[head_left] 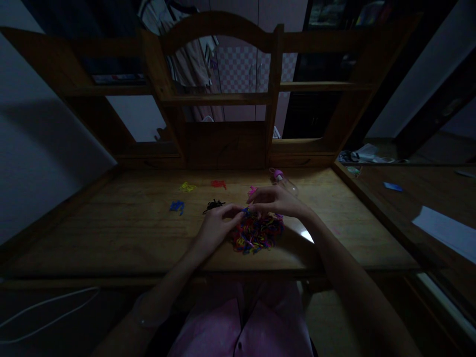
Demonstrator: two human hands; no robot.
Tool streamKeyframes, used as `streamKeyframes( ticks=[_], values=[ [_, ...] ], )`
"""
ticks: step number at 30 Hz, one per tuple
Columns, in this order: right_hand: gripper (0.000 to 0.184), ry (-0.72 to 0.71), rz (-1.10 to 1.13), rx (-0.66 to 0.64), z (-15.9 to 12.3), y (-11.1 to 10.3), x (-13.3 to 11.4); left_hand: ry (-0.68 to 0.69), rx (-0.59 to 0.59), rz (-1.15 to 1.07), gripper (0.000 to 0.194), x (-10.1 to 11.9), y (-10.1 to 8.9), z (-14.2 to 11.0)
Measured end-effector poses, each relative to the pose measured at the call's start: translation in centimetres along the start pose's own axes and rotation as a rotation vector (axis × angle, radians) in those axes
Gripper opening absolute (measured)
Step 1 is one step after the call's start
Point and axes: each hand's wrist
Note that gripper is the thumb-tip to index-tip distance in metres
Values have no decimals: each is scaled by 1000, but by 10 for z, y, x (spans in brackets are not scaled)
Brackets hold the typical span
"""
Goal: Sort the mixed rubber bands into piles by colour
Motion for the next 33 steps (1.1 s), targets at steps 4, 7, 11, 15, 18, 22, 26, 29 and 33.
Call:
streamKeyframes(
  ticks=[4,7,11,15,18,22,26,29,33],
  values=[
    [22,14,90,-47,5,13,10,29,50,45,21,-3,0,-1],
    [23,26,132,-28,9,13,16,40,93,67,20,-4,0,-3],
    [23,5,104,96,10,7,14,34,107,62,22,-6,-5,-4],
    [19,-8,68,214,9,0,9,57,116,139,21,-17,-25,-6],
    [15,-6,36,311,9,-3,7,37,155,228,24,-43,-57,-11],
    [15,3,13,361,9,-5,10,-92,382,536,27,-94,-112,-16],
    [19,4,-22,246,9,-8,18,-167,405,700,28,-131,-146,-13],
    [21,17,-30,164,9,-10,24,-189,382,728,26,-139,-154,-9],
    [25,79,8,84,8,-11,28,-210,358,730,27,-135,-152,-6]
  ],
)
Point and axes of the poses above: each hand's wrist, its own z-axis towards the middle knuckle, its own y-axis out of the palm, x = y × z, and after that the axes turned 3 degrees about x, right-handed
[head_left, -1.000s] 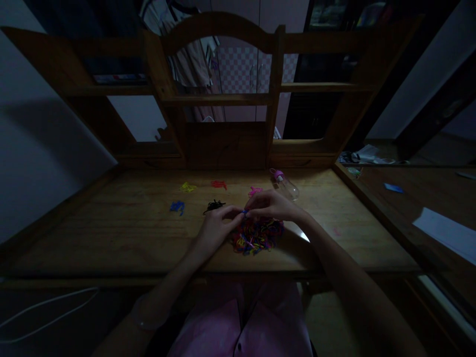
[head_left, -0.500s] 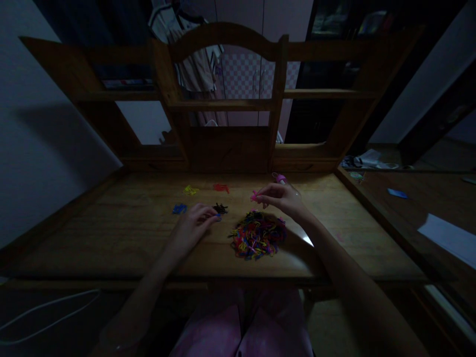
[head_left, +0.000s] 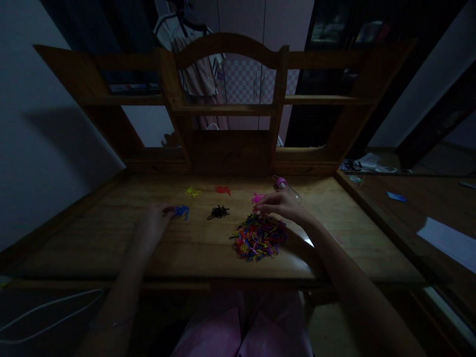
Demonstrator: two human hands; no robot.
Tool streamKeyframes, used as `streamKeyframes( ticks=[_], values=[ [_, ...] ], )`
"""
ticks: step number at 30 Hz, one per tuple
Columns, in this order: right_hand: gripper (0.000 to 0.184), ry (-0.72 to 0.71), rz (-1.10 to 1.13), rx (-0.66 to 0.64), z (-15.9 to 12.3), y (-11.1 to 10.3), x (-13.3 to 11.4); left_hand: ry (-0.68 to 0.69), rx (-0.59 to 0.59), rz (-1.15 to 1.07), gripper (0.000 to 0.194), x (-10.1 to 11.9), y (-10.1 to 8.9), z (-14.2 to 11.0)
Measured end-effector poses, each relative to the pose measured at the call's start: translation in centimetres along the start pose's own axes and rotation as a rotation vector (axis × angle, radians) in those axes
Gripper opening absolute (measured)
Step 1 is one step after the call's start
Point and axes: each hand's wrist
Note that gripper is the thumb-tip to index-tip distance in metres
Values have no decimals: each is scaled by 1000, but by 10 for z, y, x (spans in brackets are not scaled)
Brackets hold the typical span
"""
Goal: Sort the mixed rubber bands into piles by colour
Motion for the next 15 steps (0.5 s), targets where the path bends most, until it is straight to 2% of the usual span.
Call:
streamKeyframes(
  ticks=[4,7,9,13,15],
  values=[
    [26,54,18,-33,-1,1,2,-36,5,16,30,7,-3,-1],
    [26,24,-6,-39,0,2,4,-78,12,42,29,13,-7,-1],
    [25,-31,-68,34,3,2,5,-99,2,65,29,17,-10,-1],
    [23,-99,-189,285,11,3,12,-108,-39,126,26,23,-14,-1],
    [23,-100,-212,332,13,2,16,-123,-51,132,23,26,-15,0]
  ],
)
Point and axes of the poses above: each hand's wrist, its own z-axis towards the middle knuckle, its own y-axis out of the palm, x = y × z, and after that the axes turned 3 degrees about x, right-handed
